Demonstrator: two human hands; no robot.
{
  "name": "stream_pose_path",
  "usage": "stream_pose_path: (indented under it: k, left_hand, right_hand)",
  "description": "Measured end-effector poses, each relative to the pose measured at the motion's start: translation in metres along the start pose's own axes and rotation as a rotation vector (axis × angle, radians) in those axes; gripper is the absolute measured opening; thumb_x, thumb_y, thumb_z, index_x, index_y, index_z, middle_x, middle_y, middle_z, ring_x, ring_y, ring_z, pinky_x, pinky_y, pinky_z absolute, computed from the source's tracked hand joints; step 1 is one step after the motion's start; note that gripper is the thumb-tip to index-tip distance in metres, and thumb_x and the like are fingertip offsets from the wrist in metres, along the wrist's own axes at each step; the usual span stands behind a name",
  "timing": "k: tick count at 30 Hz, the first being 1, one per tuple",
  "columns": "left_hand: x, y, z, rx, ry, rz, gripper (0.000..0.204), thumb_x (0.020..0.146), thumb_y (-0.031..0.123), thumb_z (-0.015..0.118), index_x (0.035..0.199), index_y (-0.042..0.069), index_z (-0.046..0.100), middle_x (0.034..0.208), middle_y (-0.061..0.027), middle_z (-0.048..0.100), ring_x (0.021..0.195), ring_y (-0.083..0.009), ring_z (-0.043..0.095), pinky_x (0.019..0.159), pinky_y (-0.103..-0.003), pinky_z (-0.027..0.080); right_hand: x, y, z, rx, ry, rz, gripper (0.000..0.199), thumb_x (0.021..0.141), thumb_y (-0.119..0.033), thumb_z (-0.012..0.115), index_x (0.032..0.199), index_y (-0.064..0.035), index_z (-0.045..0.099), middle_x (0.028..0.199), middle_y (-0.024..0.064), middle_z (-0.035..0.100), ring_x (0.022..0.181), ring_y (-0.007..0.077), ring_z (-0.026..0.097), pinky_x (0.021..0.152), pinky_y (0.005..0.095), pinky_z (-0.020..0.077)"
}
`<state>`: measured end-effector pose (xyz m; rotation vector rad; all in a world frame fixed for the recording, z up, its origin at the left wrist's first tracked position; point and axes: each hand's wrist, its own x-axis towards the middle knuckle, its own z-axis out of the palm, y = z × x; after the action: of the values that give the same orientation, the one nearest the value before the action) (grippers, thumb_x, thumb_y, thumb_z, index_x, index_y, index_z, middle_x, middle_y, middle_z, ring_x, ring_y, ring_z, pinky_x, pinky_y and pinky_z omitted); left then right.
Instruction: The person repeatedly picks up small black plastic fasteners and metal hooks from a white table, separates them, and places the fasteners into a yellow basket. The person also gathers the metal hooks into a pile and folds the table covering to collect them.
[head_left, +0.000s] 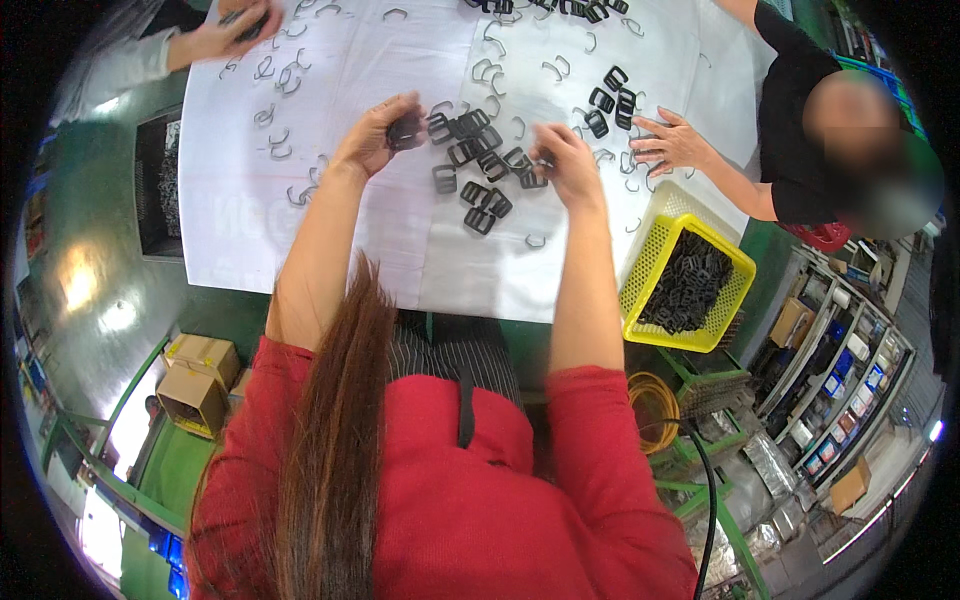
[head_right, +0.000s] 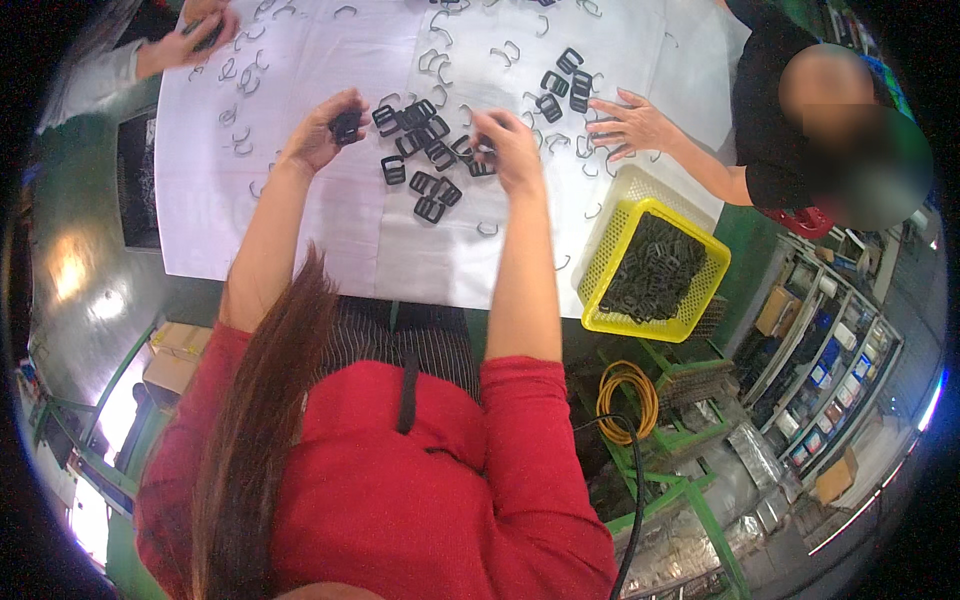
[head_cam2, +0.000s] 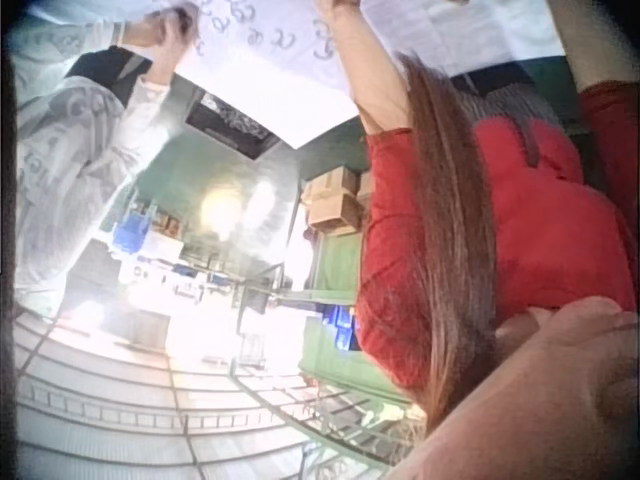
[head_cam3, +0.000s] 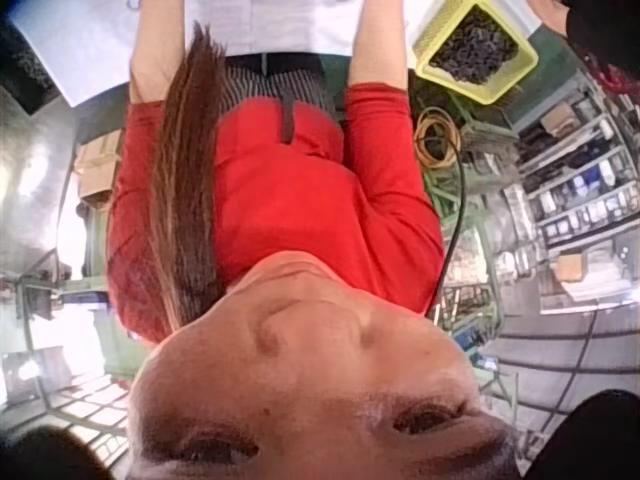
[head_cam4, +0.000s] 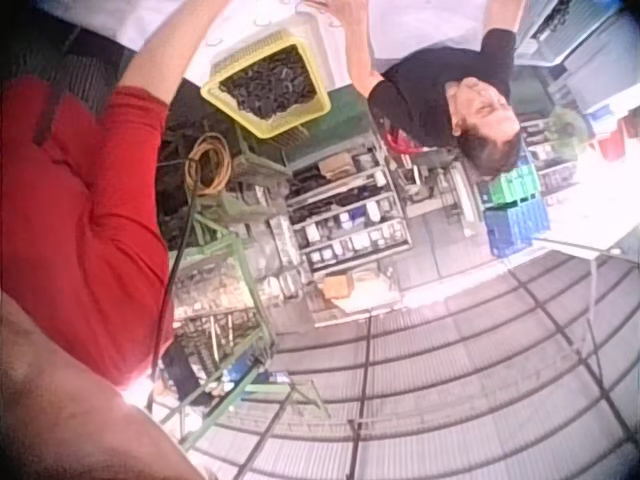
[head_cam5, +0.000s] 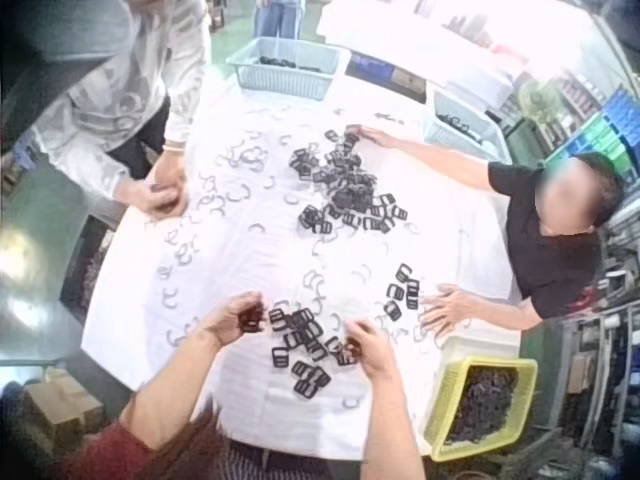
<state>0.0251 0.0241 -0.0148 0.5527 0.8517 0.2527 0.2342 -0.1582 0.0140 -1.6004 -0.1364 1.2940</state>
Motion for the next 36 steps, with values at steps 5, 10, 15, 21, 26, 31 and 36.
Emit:
stream_pose_path:
  k: [5,10,15,21,26,31,36]
  left_hand:
    - [0.011,-0.039,0.023,1.295,0.477,0.638,0.032,0.071,0.025,0.071,0.090,0.004,0.058,0.088,-0.0133,0.061,0.077,-0.0268,0.060,0.069,-0.036,0.048]
    - [0.013,-0.043,0.020,1.406,0.339,0.537,0.033,0.069,0.025,0.072,0.093,0.006,0.059,0.093,-0.0111,0.060,0.077,-0.0221,0.058,0.067,-0.034,0.046]
    - [-0.020,-0.006,0.002,0.520,-0.223,0.064,0.027,0.076,0.026,0.068,0.092,0.006,0.058,0.099,-0.0061,0.060,0.082,-0.0151,0.059,0.058,-0.025,0.046]
    - [-0.036,-0.016,0.007,0.593,-0.020,-0.040,0.027,0.078,0.030,0.068,0.091,0.008,0.058,0.081,-0.0014,0.060,0.072,-0.0092,0.057,0.051,-0.021,0.043]
    - [-0.043,-0.081,0.025,1.398,0.310,0.492,0.042,0.067,0.029,0.075,0.097,0.007,0.055,0.078,-0.0098,0.061,0.069,-0.0258,0.060,0.060,-0.036,0.047]
    - [-0.045,-0.095,0.031,1.472,0.337,0.385,0.033,0.068,0.022,0.072,0.091,0.005,0.056,0.094,-0.0127,0.060,0.081,-0.0321,0.058,0.068,-0.040,0.046]
    - [-0.040,-0.083,0.022,1.238,0.395,0.326,0.028,0.070,0.023,0.069,0.084,0.001,0.059,0.089,-0.0164,0.063,0.084,-0.0313,0.060,0.071,-0.038,0.047]
  right_hand:
    - [0.036,0.004,0.081,-1.075,0.375,-0.175,0.036,0.066,-0.034,0.075,0.089,-0.0079,0.063,0.085,0.0102,0.065,0.084,0.0276,0.062,0.070,0.0385,0.0475]
    - [0.038,0.002,0.051,-0.735,0.233,-0.327,0.032,0.069,-0.029,0.073,0.091,-0.0084,0.064,0.086,0.0081,0.064,0.068,0.0195,0.060,0.060,0.0308,0.0464]
    - [-0.003,0.001,-0.001,0.119,-0.153,-0.090,0.021,0.079,-0.017,0.064,0.096,-0.0048,0.059,0.078,0.0042,0.059,0.054,0.0098,0.048,0.045,0.0212,0.0332]
    - [0.008,0.003,0.027,-0.388,-0.141,-0.075,0.028,0.075,-0.023,0.069,0.095,-0.0058,0.057,0.079,0.0057,0.062,0.060,0.0144,0.055,0.051,0.0256,0.0410]
    - [0.004,0.019,0.085,-1.264,0.344,-0.128,0.036,0.070,-0.030,0.072,0.093,-0.0077,0.056,0.088,0.0126,0.065,0.079,0.0279,0.064,0.068,0.0376,0.0494]
    - [0.008,0.022,0.102,-1.251,0.409,0.001,0.029,0.070,-0.022,0.066,0.094,-0.0078,0.058,0.091,0.0149,0.065,0.087,0.0325,0.063,0.075,0.0402,0.0493]
    - [-0.002,0.025,0.077,-1.070,0.339,-0.134,0.027,0.066,-0.024,0.068,0.089,-0.0108,0.064,0.087,0.0151,0.065,0.085,0.0309,0.063,0.074,0.0390,0.0484]
